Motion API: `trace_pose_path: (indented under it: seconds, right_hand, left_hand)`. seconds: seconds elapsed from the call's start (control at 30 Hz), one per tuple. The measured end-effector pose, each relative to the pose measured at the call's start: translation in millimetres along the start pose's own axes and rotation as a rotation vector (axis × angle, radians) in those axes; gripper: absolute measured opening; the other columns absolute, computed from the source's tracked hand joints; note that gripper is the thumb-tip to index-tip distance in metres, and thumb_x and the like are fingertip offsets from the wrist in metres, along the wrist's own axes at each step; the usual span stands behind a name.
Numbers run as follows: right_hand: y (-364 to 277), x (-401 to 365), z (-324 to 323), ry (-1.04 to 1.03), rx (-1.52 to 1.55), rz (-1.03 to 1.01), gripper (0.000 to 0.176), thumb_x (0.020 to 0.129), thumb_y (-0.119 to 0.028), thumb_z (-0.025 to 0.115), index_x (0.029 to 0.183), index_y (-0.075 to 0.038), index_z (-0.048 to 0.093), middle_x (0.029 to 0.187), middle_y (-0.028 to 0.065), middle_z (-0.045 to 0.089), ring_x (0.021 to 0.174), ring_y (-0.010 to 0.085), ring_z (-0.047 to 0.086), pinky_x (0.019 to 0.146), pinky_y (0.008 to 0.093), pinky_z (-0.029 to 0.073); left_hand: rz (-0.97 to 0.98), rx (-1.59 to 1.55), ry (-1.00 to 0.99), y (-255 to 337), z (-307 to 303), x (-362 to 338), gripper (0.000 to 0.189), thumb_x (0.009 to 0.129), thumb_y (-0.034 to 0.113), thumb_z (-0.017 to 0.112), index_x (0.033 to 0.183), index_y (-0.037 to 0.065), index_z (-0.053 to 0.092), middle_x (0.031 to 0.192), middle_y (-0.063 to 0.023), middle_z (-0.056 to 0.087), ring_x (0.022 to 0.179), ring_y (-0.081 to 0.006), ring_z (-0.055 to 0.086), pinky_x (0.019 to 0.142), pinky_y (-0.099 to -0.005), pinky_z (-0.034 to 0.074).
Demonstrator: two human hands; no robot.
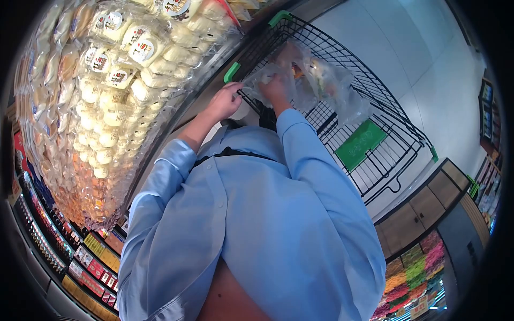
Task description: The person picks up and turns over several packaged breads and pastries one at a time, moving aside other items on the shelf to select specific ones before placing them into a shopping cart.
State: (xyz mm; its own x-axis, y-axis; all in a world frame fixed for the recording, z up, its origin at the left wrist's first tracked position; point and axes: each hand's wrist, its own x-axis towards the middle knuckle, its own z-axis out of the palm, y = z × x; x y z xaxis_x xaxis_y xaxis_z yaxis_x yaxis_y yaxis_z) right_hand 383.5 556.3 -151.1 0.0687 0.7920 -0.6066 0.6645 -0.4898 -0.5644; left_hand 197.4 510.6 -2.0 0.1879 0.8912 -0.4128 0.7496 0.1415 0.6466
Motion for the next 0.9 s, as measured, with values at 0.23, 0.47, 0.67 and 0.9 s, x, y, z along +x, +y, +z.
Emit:
trace_pose_path:
  seconds: [0.23,0.47,0.67,0.9]
  right_hand:
    - [27,1,19,-0.164,-0.053,-0.169,0.094,0.081,-0.038,0.074,0.153,0.001,0.029,0.135,0.0306,0.058,0.126,0.0423,0.057,0.106,0.0434,0.046]
    - [32,-8,-9,0.151,-0.134,-0.087,0.081,0.080,-0.031,0.071,0.146,0.005,0.039,0.140,0.0301,0.053,0.129,0.0435,0.053,0.108,0.0474,0.043]
    - [33,13,0,-0.147,0.165,-0.212,0.053,0.088,-0.027,0.063,0.133,0.002,0.057,0.123,0.0253,0.066,0.118,0.0408,0.062,0.102,0.0437,0.048]
    - [2,-25,-25,-0.332,0.215,-0.201,0.053,0.095,-0.024,0.062,0.142,-0.002,0.052,0.123,0.0166,0.067,0.111,0.0257,0.064,0.094,0.0354,0.050]
  left_hand:
    - [-0.042,0.099,0.035,-10,-2,0,0.045,0.091,0.016,0.058,0.132,-0.002,0.057,0.138,-0.0201,0.056,0.122,-0.0364,0.058,0.105,-0.0408,0.047]
    - [-0.058,-0.002,0.058,12,-2,-2,0.046,0.092,0.019,0.059,0.133,-0.001,0.056,0.138,-0.0199,0.054,0.123,-0.0371,0.057,0.104,-0.0422,0.047]
    - [-0.088,0.063,-0.059,-6,1,-2,0.051,0.090,0.026,0.063,0.133,0.000,0.057,0.133,-0.0226,0.057,0.123,-0.0384,0.057,0.105,-0.0424,0.046]
    - [-0.082,-0.046,-0.008,0,-3,-21,0.051,0.091,0.028,0.059,0.137,0.006,0.057,0.133,-0.0227,0.058,0.125,-0.0385,0.056,0.107,-0.0426,0.045]
